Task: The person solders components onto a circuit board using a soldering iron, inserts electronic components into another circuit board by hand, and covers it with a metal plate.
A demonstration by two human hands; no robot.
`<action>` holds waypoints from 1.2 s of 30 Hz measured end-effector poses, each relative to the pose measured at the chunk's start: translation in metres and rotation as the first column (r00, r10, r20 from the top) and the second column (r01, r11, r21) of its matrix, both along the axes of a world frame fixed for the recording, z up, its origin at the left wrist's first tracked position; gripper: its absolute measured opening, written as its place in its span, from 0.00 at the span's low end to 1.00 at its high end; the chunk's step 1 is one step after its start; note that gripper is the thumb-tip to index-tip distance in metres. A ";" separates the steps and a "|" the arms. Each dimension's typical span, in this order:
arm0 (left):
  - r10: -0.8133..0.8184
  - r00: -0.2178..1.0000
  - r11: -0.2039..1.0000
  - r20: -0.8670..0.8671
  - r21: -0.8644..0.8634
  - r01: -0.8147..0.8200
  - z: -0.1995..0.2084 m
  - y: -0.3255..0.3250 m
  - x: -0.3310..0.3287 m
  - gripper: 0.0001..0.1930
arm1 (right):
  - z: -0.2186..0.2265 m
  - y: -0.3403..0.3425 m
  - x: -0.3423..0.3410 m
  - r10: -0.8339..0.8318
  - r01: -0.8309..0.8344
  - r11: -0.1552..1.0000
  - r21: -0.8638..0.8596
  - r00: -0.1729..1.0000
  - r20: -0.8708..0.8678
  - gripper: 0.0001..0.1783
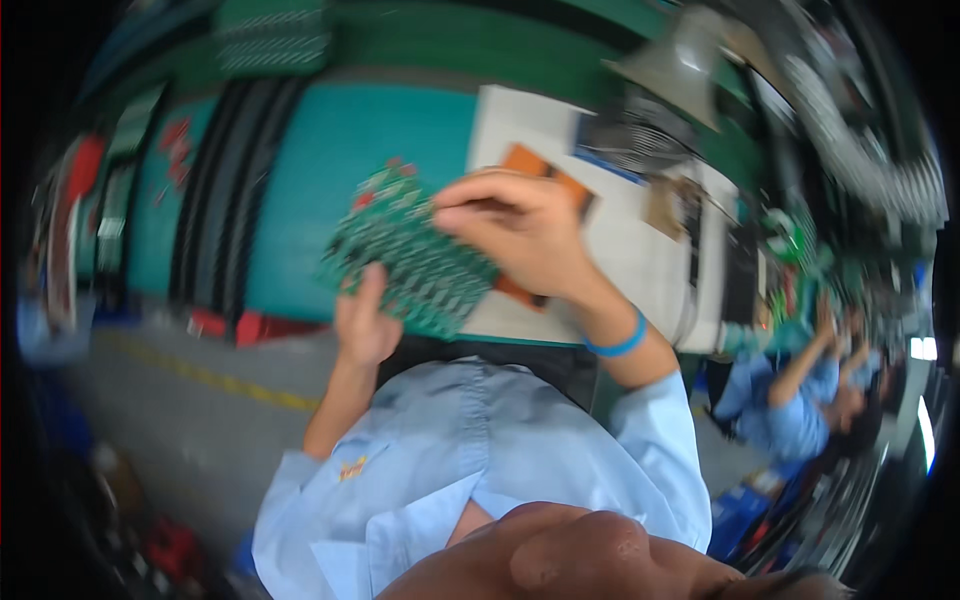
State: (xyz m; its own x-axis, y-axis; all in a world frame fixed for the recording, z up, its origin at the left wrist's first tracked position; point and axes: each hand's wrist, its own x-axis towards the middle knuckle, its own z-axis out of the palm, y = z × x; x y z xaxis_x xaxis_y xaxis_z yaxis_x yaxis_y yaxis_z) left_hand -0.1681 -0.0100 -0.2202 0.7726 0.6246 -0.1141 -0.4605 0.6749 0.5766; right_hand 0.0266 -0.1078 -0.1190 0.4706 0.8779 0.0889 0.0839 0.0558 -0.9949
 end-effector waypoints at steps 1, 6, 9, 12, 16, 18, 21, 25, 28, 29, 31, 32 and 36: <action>-0.048 0.998 0.998 0.049 0.044 0.046 -0.006 0.001 0.000 0.22 | 0.003 0.001 -0.004 -0.020 0.019 0.999 -0.036 1.000 -0.019 0.11; 0.002 1.000 0.975 -0.029 0.220 0.005 0.000 -0.006 0.000 0.22 | -0.005 0.013 -0.016 0.004 -0.001 0.999 0.038 0.997 -0.073 0.09; -0.081 0.997 0.972 -0.002 0.222 0.080 0.000 -0.003 -0.001 0.22 | -0.009 0.017 -0.021 0.017 -0.016 1.000 0.022 0.999 -0.033 0.10; -0.079 0.997 0.956 0.006 0.284 0.074 0.003 0.000 0.002 0.23 | -0.008 0.019 -0.030 -0.017 0.015 1.000 -0.011 0.993 -0.120 0.09; -0.081 0.997 0.945 0.011 0.320 0.074 0.001 0.001 0.001 0.23 | -0.007 0.023 -0.036 -0.059 0.058 0.998 -0.007 0.986 -0.158 0.09; -0.083 0.996 0.939 0.015 0.336 0.074 0.001 0.001 0.000 0.23 | -0.007 0.025 -0.037 -0.087 0.090 0.996 0.010 0.982 -0.167 0.08; -0.092 0.996 0.940 0.017 0.331 0.081 0.005 0.001 0.000 0.23 | -0.009 0.026 -0.036 -0.088 0.088 0.996 -0.008 0.985 -0.148 0.08; -0.098 0.995 0.942 0.020 0.325 0.086 0.006 0.000 0.001 0.24 | -0.012 0.026 -0.036 -0.097 0.096 0.995 -0.013 0.988 -0.117 0.07; -0.090 0.996 0.945 0.019 0.318 0.080 0.003 0.000 0.000 0.24 | -0.014 0.026 -0.038 -0.126 0.128 0.991 0.023 0.988 -0.089 0.07; -0.091 0.996 0.944 0.019 0.319 0.080 0.002 0.000 0.000 0.24 | -0.014 0.026 -0.038 -0.126 0.129 0.991 0.024 0.988 -0.089 0.07; -0.091 0.996 0.942 0.020 0.326 0.079 0.001 0.000 0.000 0.24 | -0.014 0.026 -0.038 -0.125 0.127 0.992 0.020 0.989 -0.077 0.07; -0.090 0.996 0.941 0.020 0.330 0.079 0.001 0.000 0.000 0.24 | -0.014 0.025 -0.037 -0.124 0.126 0.992 0.018 0.990 -0.071 0.07; -0.091 0.995 0.929 0.029 0.362 0.074 0.001 0.001 0.000 0.24 | -0.015 0.024 -0.036 -0.097 0.097 0.995 -0.009 0.993 -0.071 0.08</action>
State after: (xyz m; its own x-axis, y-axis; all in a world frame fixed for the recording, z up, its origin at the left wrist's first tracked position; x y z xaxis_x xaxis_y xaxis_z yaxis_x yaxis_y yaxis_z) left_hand -0.1679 -0.0089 -0.2188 0.8223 0.5510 0.1422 -0.4427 0.4624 0.7683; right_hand -0.0091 -0.0842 -0.1336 0.5585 0.8281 0.0474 0.0172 0.0456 -0.9988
